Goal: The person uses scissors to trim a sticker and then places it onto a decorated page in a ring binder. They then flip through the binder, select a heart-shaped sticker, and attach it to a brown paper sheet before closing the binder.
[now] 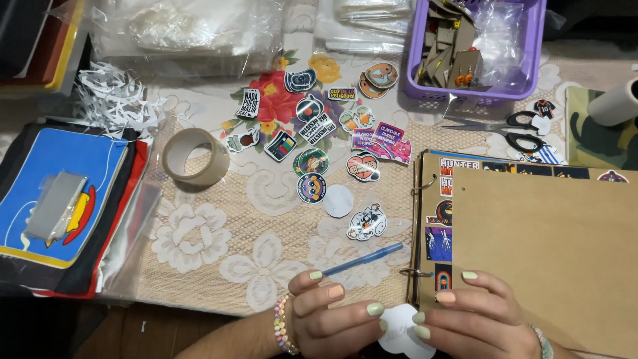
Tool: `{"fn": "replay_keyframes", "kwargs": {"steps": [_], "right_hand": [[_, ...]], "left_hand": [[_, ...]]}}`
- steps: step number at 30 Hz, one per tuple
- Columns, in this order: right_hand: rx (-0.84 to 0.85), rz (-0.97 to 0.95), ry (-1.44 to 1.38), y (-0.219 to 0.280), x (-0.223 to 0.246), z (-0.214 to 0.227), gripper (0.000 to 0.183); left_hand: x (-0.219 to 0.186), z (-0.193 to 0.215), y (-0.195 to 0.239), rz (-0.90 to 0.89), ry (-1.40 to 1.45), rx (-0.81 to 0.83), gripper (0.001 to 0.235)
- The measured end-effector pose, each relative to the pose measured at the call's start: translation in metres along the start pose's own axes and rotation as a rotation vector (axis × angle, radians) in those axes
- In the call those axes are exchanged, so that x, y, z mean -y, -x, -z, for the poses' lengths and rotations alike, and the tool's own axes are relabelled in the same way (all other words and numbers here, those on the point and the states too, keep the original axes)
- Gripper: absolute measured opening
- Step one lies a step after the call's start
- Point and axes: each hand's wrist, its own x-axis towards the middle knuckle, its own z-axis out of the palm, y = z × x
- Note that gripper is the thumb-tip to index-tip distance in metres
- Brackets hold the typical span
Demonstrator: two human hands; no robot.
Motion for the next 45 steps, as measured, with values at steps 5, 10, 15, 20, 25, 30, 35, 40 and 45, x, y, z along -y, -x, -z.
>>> {"fn": "replay_keyframes", "kwargs": {"steps": [5,10,15,20,25,30,35,40,45], "right_hand": [[0.012,-0.054,0.071,-0.01,0.006,0.016,0.022],[-0.211,-0.066,-0.15,0.005,-0.029,0.011,0.014],[-0.555,-1.016,-0.45,-0.011,-0.073,0.025,0.039],[-0.431,-1.185,-0.675,-0.015,-0.137,0.021,0.046],[-0.26,-1.275,-0.665,-0.021,-0.153,0.02,0.047],[-0.167,-1.288,-0.671,0.018,-0.189,-0.003,0.05],[-0.143,-1.316,-0.653,0.018,-0.191,0.002,0.049],[-0.128,-1.333,-0.629,0.018,-0.194,0.001,0.048],[-0.102,-1.323,-0.572,0.02,-0.197,-0.001,0.049]], "left_hand": [[0.01,0.001,-0.011,-0.026,0.032,0.089,0.007],[0.039,-0.032,-0.035,-0.12,0.068,0.168,0.02],[0.08,-0.087,-0.05,-0.064,0.129,0.655,0.034],[0.081,-0.129,-0.035,-0.132,0.135,0.818,0.067],[0.08,-0.157,-0.027,-0.089,0.201,0.982,0.086],[0.082,-0.162,-0.025,-0.104,0.192,1.059,0.098],[0.083,-0.161,-0.027,-0.124,0.183,1.091,0.099],[0.084,-0.163,-0.019,-0.121,0.177,1.068,0.1],[0.084,-0.163,-0.018,-0.125,0.159,1.052,0.099]]}}
